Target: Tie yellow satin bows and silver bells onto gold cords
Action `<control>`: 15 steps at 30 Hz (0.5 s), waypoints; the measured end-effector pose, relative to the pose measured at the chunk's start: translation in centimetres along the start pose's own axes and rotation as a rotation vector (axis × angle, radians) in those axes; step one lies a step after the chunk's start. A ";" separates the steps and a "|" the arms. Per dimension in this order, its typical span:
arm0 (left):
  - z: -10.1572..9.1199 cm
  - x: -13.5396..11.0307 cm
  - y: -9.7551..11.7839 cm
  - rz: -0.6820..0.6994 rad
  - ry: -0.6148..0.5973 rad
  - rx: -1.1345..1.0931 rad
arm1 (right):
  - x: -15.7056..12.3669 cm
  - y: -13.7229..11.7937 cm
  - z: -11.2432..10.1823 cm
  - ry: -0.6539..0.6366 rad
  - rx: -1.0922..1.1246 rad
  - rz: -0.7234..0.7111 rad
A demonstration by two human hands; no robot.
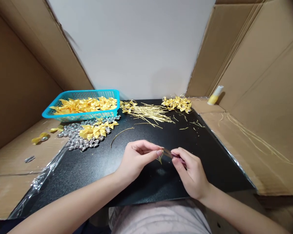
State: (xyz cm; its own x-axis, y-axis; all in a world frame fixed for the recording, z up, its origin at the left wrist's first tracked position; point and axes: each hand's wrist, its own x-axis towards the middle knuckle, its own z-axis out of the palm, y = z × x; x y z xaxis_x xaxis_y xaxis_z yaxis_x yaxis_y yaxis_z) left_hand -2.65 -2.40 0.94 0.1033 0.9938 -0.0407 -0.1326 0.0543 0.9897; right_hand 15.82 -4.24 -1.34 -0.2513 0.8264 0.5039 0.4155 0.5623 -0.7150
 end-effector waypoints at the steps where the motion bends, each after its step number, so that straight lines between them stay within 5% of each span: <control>1: 0.0 0.0 -0.1 -0.001 -0.004 -0.016 | 0.0 0.0 0.1 0.016 -0.007 -0.003; 15: 0.0 -0.6 0.0 0.105 -0.015 0.036 | -0.3 0.2 0.1 0.066 -0.051 -0.038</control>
State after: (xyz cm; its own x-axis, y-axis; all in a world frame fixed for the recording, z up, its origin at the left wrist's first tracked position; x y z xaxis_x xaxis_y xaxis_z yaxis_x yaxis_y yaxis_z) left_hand -2.77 -3.01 1.00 0.1055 0.9923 0.0649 -0.1079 -0.0535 0.9927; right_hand 15.93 -4.35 -1.71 -0.2106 0.7997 0.5623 0.4509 0.5898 -0.6699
